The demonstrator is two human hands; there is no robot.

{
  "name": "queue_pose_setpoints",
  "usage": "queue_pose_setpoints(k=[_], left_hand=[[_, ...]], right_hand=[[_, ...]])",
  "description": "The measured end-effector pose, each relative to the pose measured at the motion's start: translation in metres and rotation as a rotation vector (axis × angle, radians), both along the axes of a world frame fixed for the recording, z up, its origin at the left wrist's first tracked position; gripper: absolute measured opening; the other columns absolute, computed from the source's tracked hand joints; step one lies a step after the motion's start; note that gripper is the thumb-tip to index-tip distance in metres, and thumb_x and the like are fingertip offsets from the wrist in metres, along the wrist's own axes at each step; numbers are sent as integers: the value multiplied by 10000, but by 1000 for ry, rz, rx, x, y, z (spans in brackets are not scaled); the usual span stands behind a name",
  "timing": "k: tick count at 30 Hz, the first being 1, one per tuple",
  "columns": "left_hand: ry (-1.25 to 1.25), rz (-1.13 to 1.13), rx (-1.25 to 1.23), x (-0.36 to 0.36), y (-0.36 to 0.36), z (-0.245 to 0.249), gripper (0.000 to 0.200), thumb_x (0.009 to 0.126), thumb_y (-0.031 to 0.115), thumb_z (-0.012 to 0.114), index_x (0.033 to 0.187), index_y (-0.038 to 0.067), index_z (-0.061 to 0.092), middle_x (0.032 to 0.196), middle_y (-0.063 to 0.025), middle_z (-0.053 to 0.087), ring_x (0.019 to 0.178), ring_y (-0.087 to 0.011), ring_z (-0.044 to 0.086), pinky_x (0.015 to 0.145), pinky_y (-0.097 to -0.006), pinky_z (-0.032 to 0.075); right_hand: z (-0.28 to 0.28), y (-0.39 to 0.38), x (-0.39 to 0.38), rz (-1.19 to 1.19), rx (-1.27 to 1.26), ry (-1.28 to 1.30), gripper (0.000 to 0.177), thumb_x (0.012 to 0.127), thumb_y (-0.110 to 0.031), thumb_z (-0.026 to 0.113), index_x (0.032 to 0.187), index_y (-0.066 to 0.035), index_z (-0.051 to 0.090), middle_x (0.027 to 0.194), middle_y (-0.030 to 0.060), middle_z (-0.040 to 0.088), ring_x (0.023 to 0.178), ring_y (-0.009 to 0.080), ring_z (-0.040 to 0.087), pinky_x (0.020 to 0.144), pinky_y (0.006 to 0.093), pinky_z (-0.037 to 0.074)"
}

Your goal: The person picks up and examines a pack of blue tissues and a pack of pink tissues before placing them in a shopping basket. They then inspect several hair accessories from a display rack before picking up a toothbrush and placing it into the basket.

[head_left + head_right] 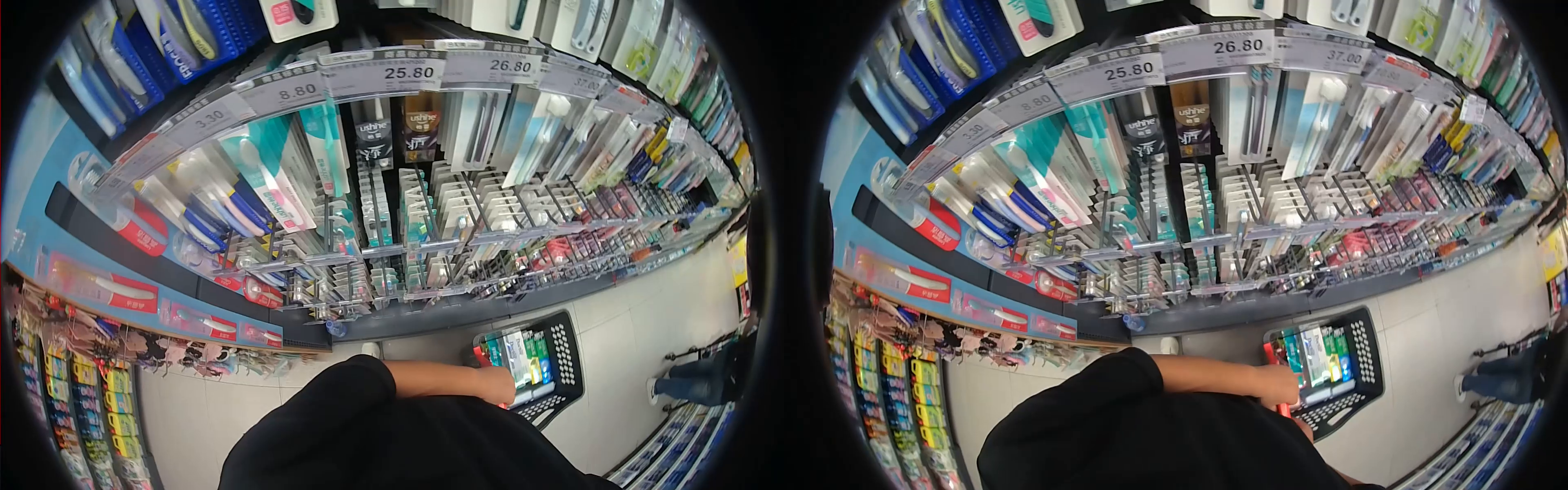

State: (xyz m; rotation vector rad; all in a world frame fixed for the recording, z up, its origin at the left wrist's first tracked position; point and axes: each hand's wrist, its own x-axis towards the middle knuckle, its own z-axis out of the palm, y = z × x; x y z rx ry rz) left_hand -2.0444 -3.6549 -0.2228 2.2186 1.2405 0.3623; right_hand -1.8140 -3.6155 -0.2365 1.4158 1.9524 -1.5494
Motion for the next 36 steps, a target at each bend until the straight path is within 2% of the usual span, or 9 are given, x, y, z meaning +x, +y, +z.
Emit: queue_pose_setpoints(k=[5, 15, 18, 20, 22, 26, 30, 33, 36], left_hand=[[-505, 186, 17, -36, -12, -45, 390, 628, 299, 742, 922, 71, 626, 956, -103, 600, 977, -293, 529, 885, -412, 412], [-587, 141, 115, -41, -19, -66, 327, 723, 219, 671, 1022, 90, 646, 1011, -100, 620, 998, -288, 550, 847, -409, 424], [-463, 131, -50, -53, -25, -49, 409, 729, 223, 688, 1100, 68, 611, 1097, -126, 586, 1085, -302, 511, 928, -438, 397], [213, 86, -344, -86, -15, 52, 311, 796, 232, 615, 1074, 93, 620, 1103, -100, 597, 1049, -284, 553, 895, -397, 424], [-330, 610, 77, -123, -31, 75, 291, 837, 198, 586, 1115, 114, 602, 1179, -95, 573, 1086, -271, 544, 943, -416, 402], [-50, 1233, 1016, -199, -44, 143, 609, 794, 135, 603, 1331, -37, 374, 1400, -235, 336, 1314, -353, 314, 1077, -405, 244], [-30, 1731, 841, -247, -56, 140, 793, 769, 152, 650, 1396, -37, 203, 1438, -266, 211, 1342, -364, 236, 1080, -391, 235], [-283, 1808, 687, -279, -58, 123, 883, 765, 212, 665, 1378, -122, 125, 1423, -330, 166, 1353, -421, 151, 1099, -419, 184], [-464, 1851, 735, -305, -55, 107, 905, 739, 216, 703, 1351, -159, 151, 1350, -327, 329, 1280, -408, 327, 1065, -374, 268]], right_hand=[[-23, 16, -4, -14, 13, 14, 358, 813, -343, 678, 822, 14, 648, 670, 44, 605, 639, 86, 534, 586, 280, 443], [-48, 36, -8, -33, 14, 73, 364, 825, -350, 659, 828, 14, 647, 673, 47, 606, 647, 89, 536, 592, 283, 443], [-55, 39, -9, -47, 5, 87, 365, 829, -352, 654, 829, 13, 646, 674, 47, 606, 650, 90, 537, 594, 284, 443], [-59, 41, -10, -64, 7, 101, 367, 831, -354, 650, 830, 13, 646, 674, 48, 606, 652, 91, 537, 595, 285, 444], [-63, 41, -9, -81, 8, 107, 368, 834, -355, 646, 831, 13, 646, 675, 48, 606, 653, 91, 538, 596, 286, 444], [-70, 43, -10, -90, 4, 121, 371, 839, -358, 638, 833, 13, 645, 676, 49, 607, 657, 93, 539, 598, 287, 444], [-76, 48, -14, -85, 8, 130, 373, 844, -361, 631, 835, 12, 645, 677, 50, 607, 660, 94, 540, 600, 288, 444], [-78, 50, -13, -90, 6, 131, 376, 848, -363, 625, 837, 12, 644, 677, 51, 607, 662, 95, 540, 602, 289, 444], [-79, 51, -10, -91, 5, 133, 378, 852, -365, 620, 838, 12, 644, 678, 51, 607, 665, 96, 541, 604, 290, 445]])
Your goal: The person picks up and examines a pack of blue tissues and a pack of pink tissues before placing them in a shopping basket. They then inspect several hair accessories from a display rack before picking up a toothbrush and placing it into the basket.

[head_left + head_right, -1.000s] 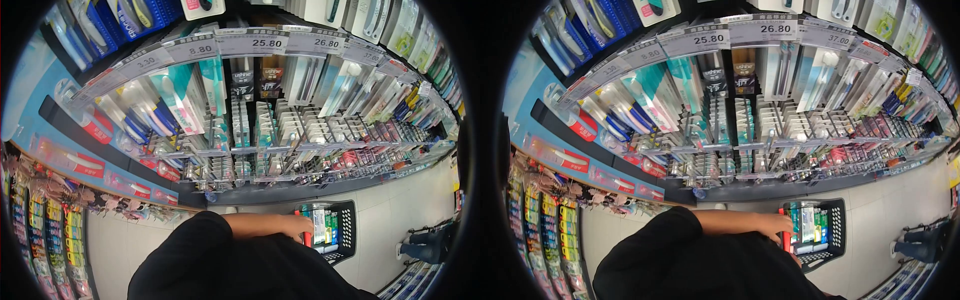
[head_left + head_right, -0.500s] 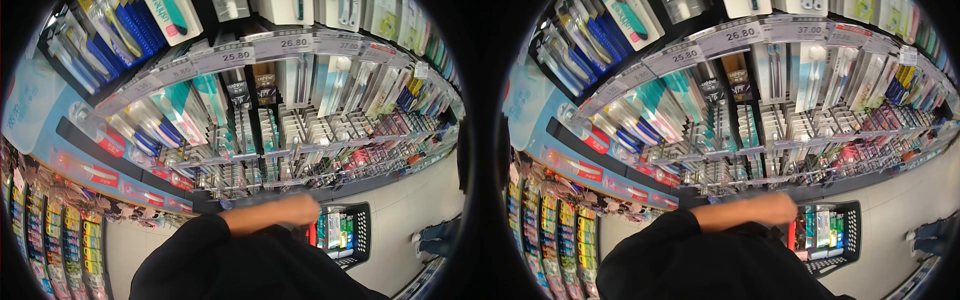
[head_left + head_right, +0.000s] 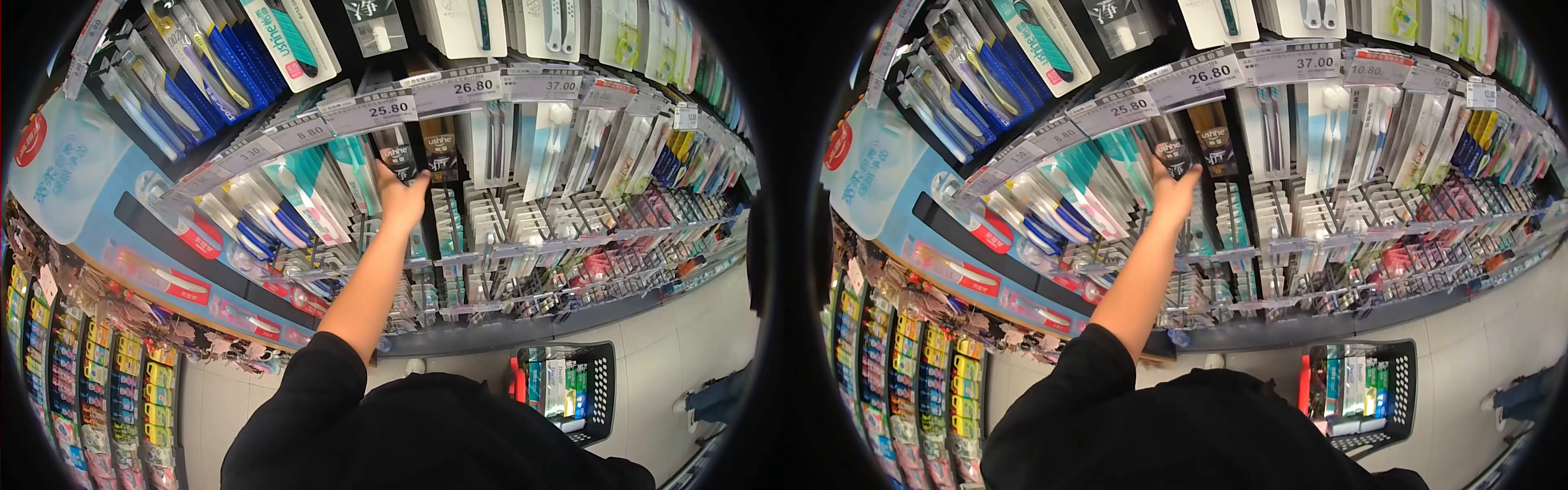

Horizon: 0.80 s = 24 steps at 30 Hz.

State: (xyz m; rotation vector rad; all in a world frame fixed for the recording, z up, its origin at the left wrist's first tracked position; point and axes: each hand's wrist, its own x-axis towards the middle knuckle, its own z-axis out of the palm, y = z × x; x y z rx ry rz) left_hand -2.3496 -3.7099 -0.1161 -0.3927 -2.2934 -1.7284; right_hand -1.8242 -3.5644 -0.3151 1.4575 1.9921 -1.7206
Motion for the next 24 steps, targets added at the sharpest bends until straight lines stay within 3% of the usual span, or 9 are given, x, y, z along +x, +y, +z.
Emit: queue_pose_setpoints(k=[1, 4, 5, 7, 12, 16, 20, 24], left_hand=[[5, -28, 86, -12, -1, -8, 888, 730, 217, 717, 1342, -154, 191, 1315, -317, 388, 1245, -404, 384, 1043, -371, 304], [-88, 121, -89, -24, -4, -20, 585, 773, 233, 694, 1225, -39, 441, 1114, -225, 523, 1044, -317, 530, 915, -380, 410], [-60, 95, -82, -29, -5, -29, 375, 827, 213, 644, 1104, -13, 530, 993, -165, 551, 939, -271, 558, 830, -367, 439], [-124, 79, 4, -14, -1, -18, 316, 857, 206, 610, 1064, -24, 546, 971, -164, 567, 921, -275, 568, 815, -364, 439], [34, 102, 151, 31, -1, -7, 341, 934, 256, 499, 1098, -44, 503, 968, -178, 605, 866, -256, 574, 799, -346, 433], [-161, -164, 513, 68, -15, 29, 306, 973, 248, 435, 1110, -18, 502, 1003, -99, 601, 870, -141, 545, 806, -283, 427], [-285, -202, 650, 89, -32, 61, 315, 980, 265, 428, 1103, -13, 514, 1022, -52, 585, 924, -99, 512, 829, -258, 411], [-191, -250, 468, 73, -50, 49, 295, 978, 207, 427, 1143, -28, 493, 1051, -66, 590, 929, -97, 524, 833, -238, 409]], right_hand=[[0, 0, 1, -1, 2, 3, 379, 853, -366, 618, 839, 12, 644, 679, 52, 607, 666, 96, 541, 604, 291, 445], [0, 0, 2, -14, 1, 10, 381, 857, -368, 612, 841, 12, 644, 679, 52, 607, 668, 97, 542, 606, 292, 445], [0, -1, 3, -21, 0, 11, 382, 858, -369, 610, 841, 12, 643, 680, 52, 607, 669, 97, 542, 607, 292, 445], [0, -1, 6, -27, 1, 12, 384, 860, -370, 606, 842, 12, 643, 680, 53, 608, 671, 98, 543, 608, 292, 445], [2, 0, 9, -40, 6, 18, 388, 867, -373, 597, 845, 11, 643, 681, 54, 608, 675, 99, 544, 611, 294, 446], [2, 2, 13, -47, 3, 11, 392, 872, -376, 590, 847, 11, 642, 682, 55, 608, 678, 101, 545, 613, 295, 446], [3, 5, 17, -37, 7, 0, 395, 877, -379, 582, 849, 11, 642, 683, 56, 608, 682, 102, 546, 615, 297, 446], [5, 6, 20, -41, 12, 2, 399, 882, -382, 574, 851, 10, 641, 684, 57, 608, 685, 103, 547, 618, 298, 446]])
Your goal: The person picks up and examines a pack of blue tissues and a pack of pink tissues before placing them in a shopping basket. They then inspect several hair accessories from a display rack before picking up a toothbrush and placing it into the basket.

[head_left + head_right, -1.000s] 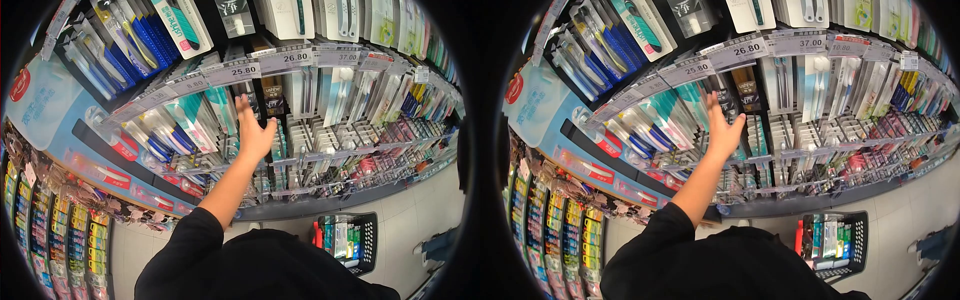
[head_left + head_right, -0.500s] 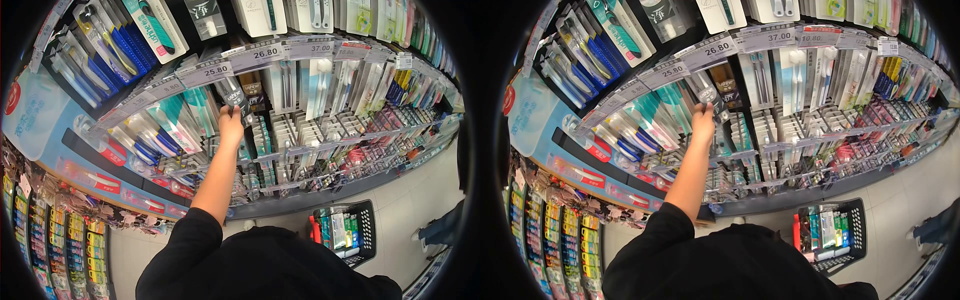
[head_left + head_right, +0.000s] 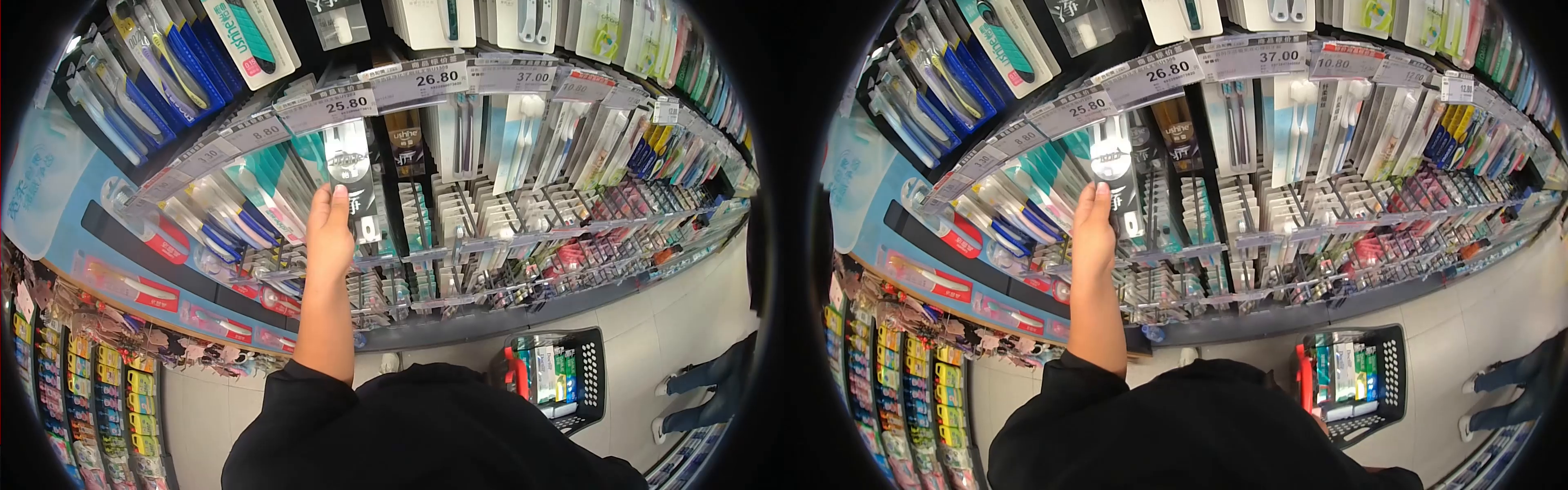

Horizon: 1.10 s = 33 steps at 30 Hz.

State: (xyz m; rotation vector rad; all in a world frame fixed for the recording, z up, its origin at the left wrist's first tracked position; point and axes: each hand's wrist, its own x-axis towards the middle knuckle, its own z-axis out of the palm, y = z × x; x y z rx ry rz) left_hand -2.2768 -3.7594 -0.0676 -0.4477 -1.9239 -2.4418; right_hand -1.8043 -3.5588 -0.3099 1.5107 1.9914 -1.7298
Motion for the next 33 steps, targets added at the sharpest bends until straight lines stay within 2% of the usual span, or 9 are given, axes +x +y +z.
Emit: queue_pose_setpoints(k=[5, 9, 12, 16, 25, 28, 30, 32, 33], left_hand=[[74, -63, -81, 2, -4, -28, 281, 970, 118, 413, 1208, -31, 431, 1069, -72, 587, 941, -96, 527, 847, -234, 406], [51, -92, 20, 28, -7, -20, 272, 970, 127, 416, 1198, -17, 452, 1111, -77, 573, 985, -104, 524, 872, -248, 403], [-53, -220, 169, 52, -19, 2, 272, 965, 139, 433, 1191, -9, 464, 1107, -72, 575, 986, -109, 536, 870, -254, 412], [-38, -245, 147, 65, -37, 0, 316, 955, 171, 459, 1226, 8, 454, 1108, -63, 575, 949, -125, 575, 798, -267, 472], [-40, -319, 355, 77, -56, 0, 414, 956, 170, 464, 1289, -67, 398, 1194, -128, 552, 1085, -169, 542, 934, -310, 416], [-18, -249, 277, 84, -52, 8, 426, 955, 172, 469, 1294, -73, 393, 1185, -128, 557, 1076, -168, 545, 930, -305, 419], [84, -201, 162, 85, -52, 6, 418, 946, 139, 479, 1293, -79, 395, 1180, -133, 557, 1069, -165, 541, 930, -300, 413], [207, -164, 6, 81, -57, 0, 414, 941, 122, 483, 1291, -82, 397, 1175, -135, 558, 1062, -164, 540, 928, -298, 412], [205, -158, -20, 82, -60, 1, 410, 937, 100, 482, 1293, -82, 392, 1171, -141, 558, 1058, -162, 539, 923, -297, 415]], right_hand=[[1, -4, 6, -17, 4, 9, 404, 888, -386, 565, 854, 10, 640, 686, 58, 609, 689, 104, 548, 620, 300, 447], [1, -11, 4, -28, 1, 9, 408, 893, -388, 558, 856, 10, 640, 687, 59, 609, 693, 106, 549, 623, 301, 447], [-3, -12, 7, -33, 1, 7, 411, 897, -391, 552, 857, 9, 639, 687, 60, 609, 695, 107, 550, 624, 302, 447], [-9, -12, 12, -33, 17, 12, 416, 902, -393, 544, 859, 9, 639, 688, 61, 609, 699, 108, 551, 627, 303, 447], [42, -16, -10, 27, 10, -31, 406, 920, -358, 507, 800, 16, 611, 638, 37, 578, 630, 101, 527, 557, 300, 420], [6, -9, 8, 27, -31, -47, 407, 923, -352, 496, 776, 14, 596, 638, 36, 570, 616, 104, 516, 545, 304, 409], [32, -29, -14, 14, 189, -72, 409, 923, -360, 498, 773, 10, 588, 638, 31, 560, 609, 106, 508, 539, 300, 401], [29, -31, -13, -10, 163, -48, 409, 922, -367, 499, 781, 7, 589, 631, 30, 549, 604, 110, 506, 542, 300, 401], [8, -17, -2, -27, 30, -11, 408, 922, -369, 500, 790, 6, 593, 624, 31, 543, 602, 112, 508, 549, 303, 405]])
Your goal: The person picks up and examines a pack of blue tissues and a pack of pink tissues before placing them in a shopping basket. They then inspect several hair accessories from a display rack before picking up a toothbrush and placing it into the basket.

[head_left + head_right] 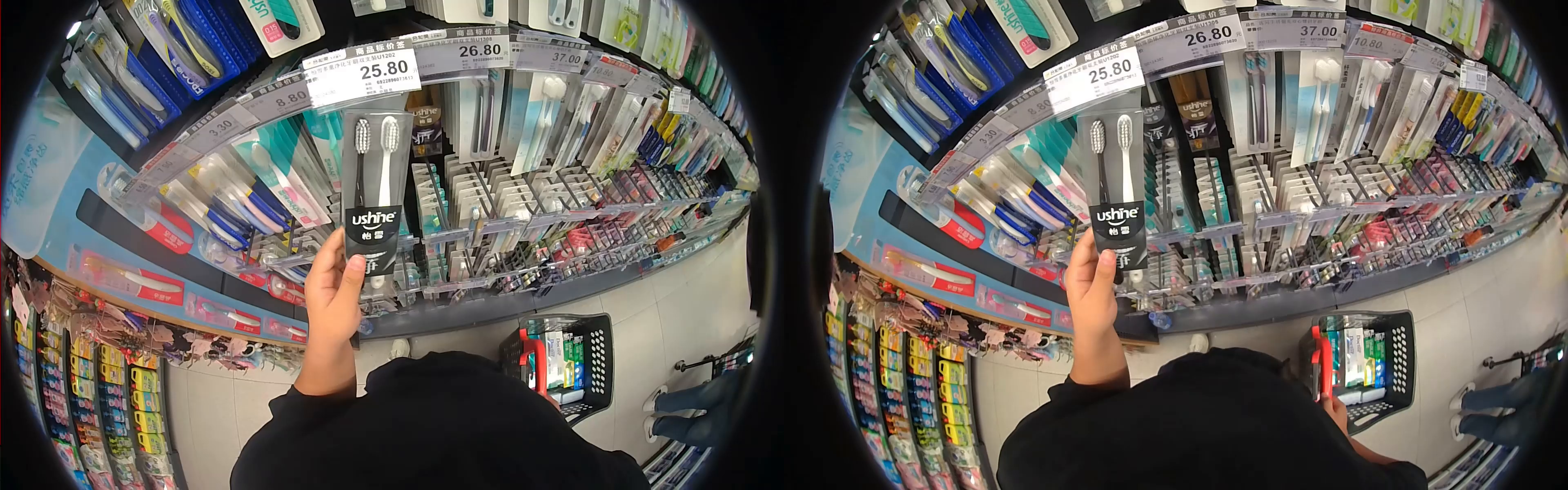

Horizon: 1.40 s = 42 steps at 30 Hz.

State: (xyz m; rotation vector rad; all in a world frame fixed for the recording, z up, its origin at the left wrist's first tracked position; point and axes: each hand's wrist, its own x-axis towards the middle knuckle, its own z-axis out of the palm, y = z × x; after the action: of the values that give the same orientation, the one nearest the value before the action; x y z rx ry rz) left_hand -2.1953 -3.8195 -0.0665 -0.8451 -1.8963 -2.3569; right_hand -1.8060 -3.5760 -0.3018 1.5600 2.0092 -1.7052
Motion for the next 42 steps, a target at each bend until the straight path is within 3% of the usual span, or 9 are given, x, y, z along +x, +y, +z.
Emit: queue_pose_setpoints(k=[4, 9, 11, 15, 21, 31, 34, 36, 42], left_hand=[[-198, -119, 23, 2, -9, -13, 389, 941, 86, 468, 1290, -71, 395, 1163, -122, 564, 1051, -153, 540, 920, -289, 415], [-558, -356, 85, 18, 0, -42, 377, 964, 132, 392, 1296, -47, 403, 1168, -117, 563, 1048, -178, 546, 917, -302, 420], [-839, -387, 275, 31, 9, -40, 373, 968, 161, 369, 1276, -45, 420, 1129, -124, 578, 1000, -212, 572, 900, -317, 435], [-1172, -1401, 784, 41, 38, -71, 337, 939, 382, 397, 1009, 54, 433, 659, -37, 488, 511, -151, 475, 510, -256, 355], [-1427, -1675, 826, 66, 54, -90, 394, 925, 468, 402, 884, 79, 440, 548, -2, 446, 377, -113, 407, 420, -239, 298], [-1432, -1638, 801, 69, 34, -93, 427, 936, 470, 371, 906, 66, 504, 563, -27, 488, 392, -133, 473, 399, -256, 329], [-922, -629, -60, 67, 22, -74, 393, 964, 388, 365, 976, 35, 538, 702, -65, 583, 511, -162, 559, 471, -277, 428], [-72, -239, -355, 61, 29, -58, 320, 965, 292, 414, 1007, 8, 556, 813, -102, 621, 641, -188, 598, 581, -323, 467], [172, -23, -688, 60, 25, -49, 250, 873, 234, 587, 982, 10, 579, 736, -126, 612, 648, -259, 596, 600, -338, 458]], right_hand=[[11, 4, -8, -98, -134, 65, 375, 892, -371, 550, 888, 1, 600, 638, 74, 555, 600, 189, 546, 598, 326, 441], [75, -4, -57, 530, 1012, -84, 668, 753, -301, 707, 1238, 44, 403, 1190, 284, 436, 1105, 419, 440, 915, 456, 366], [111, -10, -106, 417, 951, 176, 741, 749, -256, 706, 1301, 56, 324, 1286, 292, 324, 1202, 445, 320, 993, 489, 277], [170, -23, -190, 514, 778, 580, 603, 803, -195, 639, 1282, 48, 364, 1273, 250, 372, 1180, 395, 362, 1003, 434, 292], [197, -51, -248, 617, 86, 1016, 485, 892, -172, 543, 1286, 57, 379, 1173, 166, 533, 1068, 216, 519, 906, 345, 400], [192, -67, -254, 655, -265, 1004, 419, 945, -144, 462, 1294, 65, 366, 1155, 113, 549, 1048, 167, 530, 905, 303, 406], [191, -61, -258, 539, -355, 1041, 485, 969, -257, 422, 1330, 56, 335, 1214, 121, 515, 1108, 184, 498, 957, 317, 368], [186, -60, -260, 407, -406, 1221, 647, 966, -459, 337, 1376, 37, 271, 1278, 140, 475, 1162, 198, 461, 1002, 338, 315], [171, -35, -255, 294, -589, 1297, 636, 937, -517, 349, 1257, 30, 394, 1191, 145, 526, 1115, 217, 485, 960, 362, 337]])
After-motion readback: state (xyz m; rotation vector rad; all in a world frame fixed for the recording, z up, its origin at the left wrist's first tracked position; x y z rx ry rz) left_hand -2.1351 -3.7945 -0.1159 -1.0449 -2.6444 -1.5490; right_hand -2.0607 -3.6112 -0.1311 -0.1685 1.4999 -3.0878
